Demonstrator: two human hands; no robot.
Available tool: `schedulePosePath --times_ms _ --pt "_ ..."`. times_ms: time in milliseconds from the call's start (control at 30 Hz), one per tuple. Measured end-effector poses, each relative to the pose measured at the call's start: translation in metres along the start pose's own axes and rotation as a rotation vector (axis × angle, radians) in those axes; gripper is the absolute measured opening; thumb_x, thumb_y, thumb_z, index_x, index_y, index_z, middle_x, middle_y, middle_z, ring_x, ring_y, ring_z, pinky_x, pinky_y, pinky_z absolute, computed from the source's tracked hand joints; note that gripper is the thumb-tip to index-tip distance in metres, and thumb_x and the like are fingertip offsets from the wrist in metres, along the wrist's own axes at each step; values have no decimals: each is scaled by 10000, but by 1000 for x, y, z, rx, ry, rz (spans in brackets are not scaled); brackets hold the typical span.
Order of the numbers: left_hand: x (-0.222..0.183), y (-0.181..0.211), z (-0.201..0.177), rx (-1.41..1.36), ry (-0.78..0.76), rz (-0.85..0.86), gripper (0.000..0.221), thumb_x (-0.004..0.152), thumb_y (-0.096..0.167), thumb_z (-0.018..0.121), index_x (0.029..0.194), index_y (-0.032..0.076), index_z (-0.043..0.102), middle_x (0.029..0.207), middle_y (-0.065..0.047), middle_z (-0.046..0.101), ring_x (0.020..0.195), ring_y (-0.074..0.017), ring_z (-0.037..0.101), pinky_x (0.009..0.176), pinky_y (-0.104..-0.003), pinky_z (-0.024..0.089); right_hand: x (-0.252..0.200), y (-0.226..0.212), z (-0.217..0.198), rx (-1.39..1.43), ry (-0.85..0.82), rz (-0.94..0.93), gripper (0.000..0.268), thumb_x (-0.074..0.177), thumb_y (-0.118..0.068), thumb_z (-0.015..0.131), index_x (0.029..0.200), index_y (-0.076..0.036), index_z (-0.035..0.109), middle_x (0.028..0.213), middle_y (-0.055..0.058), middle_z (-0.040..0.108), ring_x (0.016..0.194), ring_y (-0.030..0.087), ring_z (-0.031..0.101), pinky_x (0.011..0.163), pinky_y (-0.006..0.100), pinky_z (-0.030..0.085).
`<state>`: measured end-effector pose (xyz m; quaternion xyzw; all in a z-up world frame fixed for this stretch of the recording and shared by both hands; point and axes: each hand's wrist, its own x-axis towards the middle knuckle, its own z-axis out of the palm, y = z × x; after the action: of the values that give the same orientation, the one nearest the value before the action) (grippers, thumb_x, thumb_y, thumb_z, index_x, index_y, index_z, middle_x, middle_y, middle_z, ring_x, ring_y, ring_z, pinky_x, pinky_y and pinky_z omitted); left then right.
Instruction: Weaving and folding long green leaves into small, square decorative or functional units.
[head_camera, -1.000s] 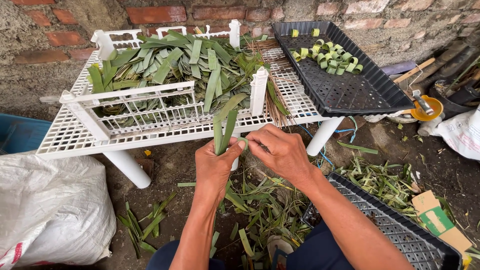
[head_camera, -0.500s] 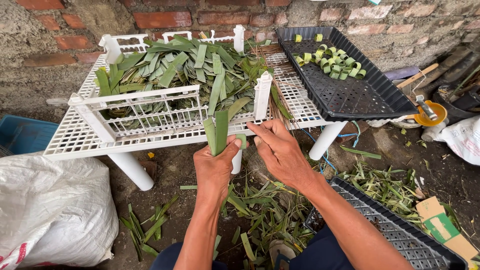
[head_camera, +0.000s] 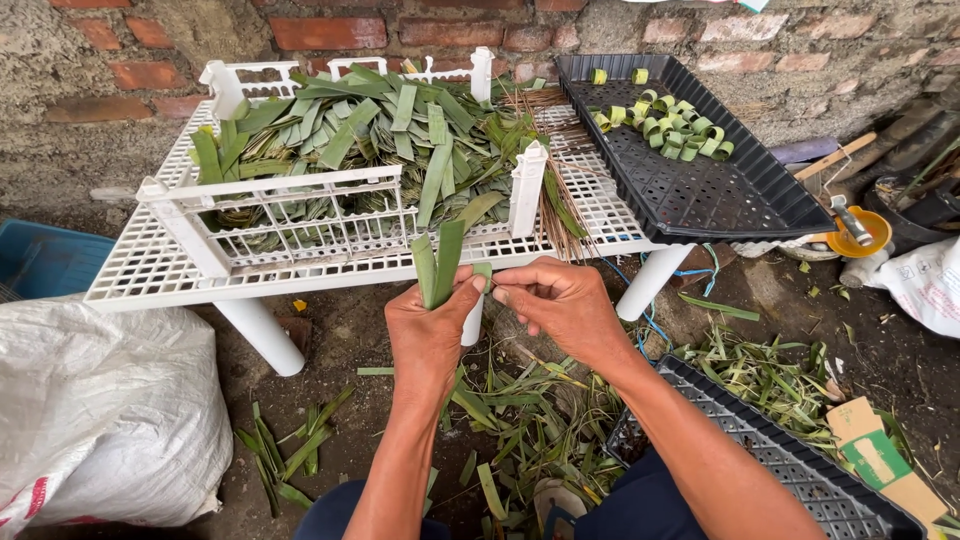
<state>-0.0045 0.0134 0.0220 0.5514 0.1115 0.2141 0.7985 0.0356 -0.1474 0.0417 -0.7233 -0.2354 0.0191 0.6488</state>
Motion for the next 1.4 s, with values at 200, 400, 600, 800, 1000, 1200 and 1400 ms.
schedulePosePath --times_ms 200,400,600,800,1000,1200,1400 --pt "-7 14 5 212 -38 94 154 865 16 825 1016 46 823 846 -167 812 830 -194 751 825 -370 633 0 -3 -1 -22 6 13 239 896 16 762 1132 48 753 786 136 701 628 91 655 445 190 616" --pt "-7 8 1 449 -118 358 182 905 -15 762 1032 101 824 812 -159 793 698 -293 740 576 -352 544 -3 -7 1 -137 13 -22 175 930 -5 722 1095 37 761 776 130 687 549 95 668 423 212 615" --pt "-6 3 1 526 -154 345 209 885 32 777 967 211 847 797 -43 810 561 -95 629 505 -259 471 -5 0 -1 -257 28 -16 180 923 16 713 1084 -10 791 777 128 684 545 121 688 461 238 632" --pt "-6 5 -2 469 -185 276 149 897 4 760 972 109 833 746 -135 794 500 -121 617 446 -250 447 -7 -16 0 -234 5 11 156 946 -14 702 1081 19 772 792 139 666 608 136 677 485 259 628" --pt "-6 4 0 153 -132 37 132 910 -19 738 1036 -1 773 767 -192 790 387 -142 625 385 -213 487 -1 -17 -4 -297 1 -82 102 982 -55 710 1047 -30 785 784 92 637 679 86 557 522 260 505" --pt "-1 9 1 -124 -175 -159 227 869 -42 749 1063 -155 718 877 -316 772 639 -354 771 494 -321 642 -1 -20 -13 -291 -77 -193 117 984 -47 688 1078 -47 758 843 96 655 684 85 504 550 299 469" --pt "-7 27 1 -173 -290 -282 215 896 -39 699 1064 -171 672 991 -370 755 864 -432 769 750 -484 669 6 -16 -27 -255 -169 -200 146 952 -11 691 1055 -62 780 905 91 674 691 108 517 578 289 473"
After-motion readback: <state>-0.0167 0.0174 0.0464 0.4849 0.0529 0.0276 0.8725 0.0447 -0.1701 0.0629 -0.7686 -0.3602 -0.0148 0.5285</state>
